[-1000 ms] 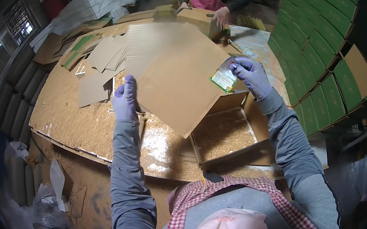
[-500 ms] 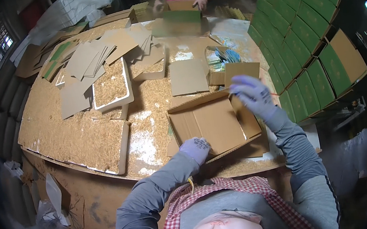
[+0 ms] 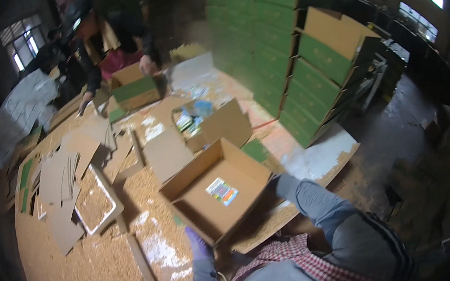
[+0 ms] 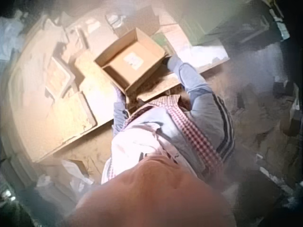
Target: The person assembles cardboard boxes, places small packets and filled trays into them, covers the contents with cardboard inserts, closes the boxes, and stacks them onto a pile.
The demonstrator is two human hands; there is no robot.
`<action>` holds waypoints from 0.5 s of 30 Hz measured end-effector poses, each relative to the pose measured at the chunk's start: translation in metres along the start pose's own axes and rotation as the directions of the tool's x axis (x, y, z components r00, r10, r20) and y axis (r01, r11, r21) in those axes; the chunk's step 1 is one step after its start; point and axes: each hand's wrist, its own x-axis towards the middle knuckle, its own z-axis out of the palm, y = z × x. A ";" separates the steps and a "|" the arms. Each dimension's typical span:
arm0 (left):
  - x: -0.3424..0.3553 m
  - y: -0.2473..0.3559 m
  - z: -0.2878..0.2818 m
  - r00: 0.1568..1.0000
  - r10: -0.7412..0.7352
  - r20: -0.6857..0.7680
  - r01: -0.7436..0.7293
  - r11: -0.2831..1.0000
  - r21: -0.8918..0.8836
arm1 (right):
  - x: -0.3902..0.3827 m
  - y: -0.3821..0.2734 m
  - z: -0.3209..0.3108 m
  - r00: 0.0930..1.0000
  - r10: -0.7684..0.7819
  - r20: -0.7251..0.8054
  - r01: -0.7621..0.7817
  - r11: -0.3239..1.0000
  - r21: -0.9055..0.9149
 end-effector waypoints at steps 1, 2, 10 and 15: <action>-0.009 -0.013 -0.057 0.920 -0.392 -0.018 0.304 0.742 -0.598 | 0.002 -0.033 0.060 0.982 0.069 0.175 -0.086 0.992 0.090; -0.021 -0.029 -0.096 0.972 -0.226 0.065 0.235 0.932 -0.275 | -0.007 -0.074 0.084 0.959 0.059 0.276 -0.094 0.989 0.116; 0.056 0.255 0.132 0.920 0.005 0.393 0.200 0.855 -0.478 | -0.133 -0.407 -0.105 0.873 -0.467 -0.141 0.488 0.835 0.256; 0.158 0.373 0.316 0.765 0.156 0.624 0.223 0.846 -0.484 | -0.115 -0.544 -0.270 0.672 -0.650 -0.356 0.670 0.738 -0.084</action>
